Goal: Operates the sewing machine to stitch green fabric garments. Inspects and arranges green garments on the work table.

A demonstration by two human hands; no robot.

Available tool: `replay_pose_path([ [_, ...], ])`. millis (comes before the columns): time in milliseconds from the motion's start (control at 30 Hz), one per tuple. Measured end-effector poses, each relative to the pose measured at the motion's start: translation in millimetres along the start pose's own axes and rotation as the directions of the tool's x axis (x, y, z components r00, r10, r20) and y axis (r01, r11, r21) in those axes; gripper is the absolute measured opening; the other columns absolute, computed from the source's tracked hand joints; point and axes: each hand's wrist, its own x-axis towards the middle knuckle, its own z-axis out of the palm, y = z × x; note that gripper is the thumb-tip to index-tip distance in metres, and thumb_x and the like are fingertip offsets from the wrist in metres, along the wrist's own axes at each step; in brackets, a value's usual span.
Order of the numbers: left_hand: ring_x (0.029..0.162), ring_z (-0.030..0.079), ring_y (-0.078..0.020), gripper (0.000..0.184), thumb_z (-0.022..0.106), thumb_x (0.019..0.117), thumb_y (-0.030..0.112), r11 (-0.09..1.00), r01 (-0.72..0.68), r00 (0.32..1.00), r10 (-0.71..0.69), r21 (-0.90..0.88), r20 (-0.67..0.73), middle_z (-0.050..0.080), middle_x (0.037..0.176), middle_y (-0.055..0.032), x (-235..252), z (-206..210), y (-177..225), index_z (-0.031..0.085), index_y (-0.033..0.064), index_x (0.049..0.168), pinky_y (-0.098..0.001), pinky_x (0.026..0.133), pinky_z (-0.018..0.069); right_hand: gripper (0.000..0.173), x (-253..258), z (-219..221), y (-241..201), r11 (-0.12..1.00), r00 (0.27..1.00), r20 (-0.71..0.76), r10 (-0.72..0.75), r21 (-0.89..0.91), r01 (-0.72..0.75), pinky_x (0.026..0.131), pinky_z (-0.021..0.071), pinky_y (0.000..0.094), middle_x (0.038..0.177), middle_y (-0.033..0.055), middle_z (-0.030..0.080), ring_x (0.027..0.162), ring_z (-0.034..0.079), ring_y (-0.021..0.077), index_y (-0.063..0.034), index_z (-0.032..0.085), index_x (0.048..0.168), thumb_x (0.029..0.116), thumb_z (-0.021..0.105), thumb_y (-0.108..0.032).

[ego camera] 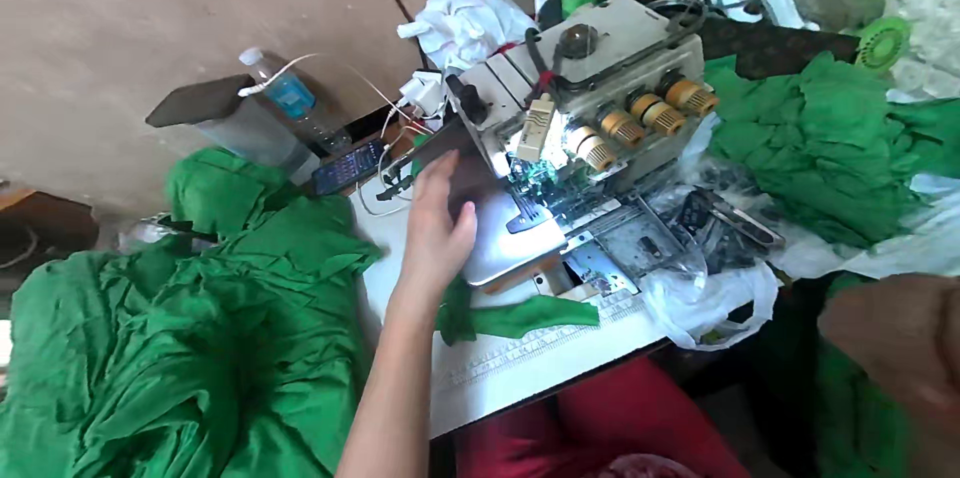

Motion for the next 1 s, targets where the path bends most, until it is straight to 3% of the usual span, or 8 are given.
replay_pose_path([
  [267, 0.146, 0.042, -0.0335, 0.057, 0.057, 0.0883, 0.007, 0.995, -0.099, 0.994, 0.099, -0.004, 0.051, 0.048, 0.153, -0.0202, 26, 20, -15, 0.051, -0.0024, 0.144, -0.0523, 0.119, 0.0322, 0.022, 1, 10, -2, 0.992, 0.987, 0.114, 0.117, 0.033, -0.121, 0.078, 0.0512, 0.0156, 0.088, -0.0098, 0.069, 0.086, 0.066, 0.0001, -0.0171, 0.070, 0.094, 0.1012, 0.062, -0.037],
  [433, 0.143, 0.047, -0.0298, 0.047, 0.067, 0.0945, 0.009, 0.996, -0.057, 0.998, 0.058, -0.064, 0.018, 0.051, 0.153, -0.0158, 25, 20, -14, 0.058, 0.0008, 0.140, -0.0484, 0.118, 0.0356, 0.023, 3, 16, 4, 0.988, 0.974, 0.164, 0.153, 0.003, -0.156, 0.078, 0.0515, 0.0149, 0.090, -0.0106, 0.069, 0.086, 0.066, -0.0013, -0.0173, 0.069, 0.096, 0.1025, 0.059, -0.037],
  [500, 0.138, 0.053, -0.0296, 0.038, 0.072, 0.0928, 0.010, 0.998, -0.051, 0.998, 0.050, -0.026, -0.035, 0.060, 0.144, -0.0154, 25, 21, -10, 0.068, 0.0005, 0.129, -0.0471, 0.117, 0.0390, 0.022, 3, 19, 8, 0.987, 0.972, 0.178, 0.154, 0.009, -0.158, 0.077, 0.0513, 0.0152, 0.090, -0.0104, 0.069, 0.086, 0.065, -0.0014, -0.0170, 0.069, 0.098, 0.1027, 0.060, -0.036],
  [567, 0.128, 0.061, -0.0315, 0.014, 0.076, 0.0899, 0.012, 0.996, -0.078, 0.994, 0.082, 0.053, -0.074, 0.069, 0.131, -0.0146, 27, 23, -7, 0.078, 0.0019, 0.099, -0.0507, 0.109, 0.0463, 0.022, 6, 25, 9, 0.985, 0.969, 0.182, 0.168, 0.000, -0.171, 0.075, 0.0506, 0.0134, 0.088, -0.0111, 0.068, 0.084, 0.065, -0.0028, -0.0174, 0.068, 0.094, 0.1021, 0.060, -0.037],
  [633, 0.121, 0.064, -0.0327, 0.011, 0.076, 0.0904, 0.015, 0.987, -0.102, 0.992, 0.110, 0.125, -0.059, 0.071, 0.126, -0.0139, 30, 22, -6, 0.079, 0.0048, 0.089, -0.0528, 0.102, 0.0502, 0.022, 10, 29, 10, 0.983, 0.964, 0.198, 0.178, 0.002, -0.182, 0.074, 0.0505, 0.0132, 0.087, -0.0109, 0.068, 0.083, 0.065, -0.0025, -0.0176, 0.068, 0.092, 0.1017, 0.061, -0.036],
  [767, 0.118, 0.063, -0.0354, 0.014, 0.063, 0.0991, 0.011, 0.967, -0.185, 0.981, 0.171, 0.177, 0.092, 0.067, 0.119, -0.0179, 30, 19, -6, 0.070, -0.0001, 0.101, -0.0566, 0.098, 0.0494, 0.022, 11, 38, 8, 0.987, 0.965, 0.204, 0.164, -0.033, -0.160, 0.077, 0.0509, 0.0125, 0.089, -0.0108, 0.069, 0.085, 0.065, -0.0036, -0.0158, 0.068, 0.096, 0.1029, 0.060, -0.035],
  [833, 0.108, 0.065, -0.0302, 0.015, 0.054, 0.1025, 0.008, 0.971, -0.216, 0.970, 0.201, 0.101, 0.139, 0.067, 0.109, -0.0164, 28, 15, -9, 0.066, -0.0012, 0.102, -0.0506, 0.096, 0.0516, 0.023, 8, 40, 5, 0.985, 0.967, 0.186, 0.175, -0.044, -0.170, 0.078, 0.0514, 0.0127, 0.091, -0.0110, 0.069, 0.086, 0.066, -0.0031, -0.0166, 0.069, 0.097, 0.1028, 0.060, -0.037],
  [1000, 0.072, 0.061, -0.0142, 0.018, 0.044, 0.1060, 0.011, 0.970, -0.176, 0.976, 0.194, -0.171, 0.100, 0.061, 0.083, -0.0087, 10, 2, -24, 0.057, -0.0015, 0.107, -0.0313, 0.068, 0.0538, 0.022, -2, 21, 10, 0.981, 0.965, 0.181, 0.190, 0.014, -0.196, 0.073, 0.0506, 0.0143, 0.087, -0.0130, 0.068, 0.082, 0.064, -0.0026, -0.0216, 0.070, 0.095, 0.1024, 0.059, -0.039],
])
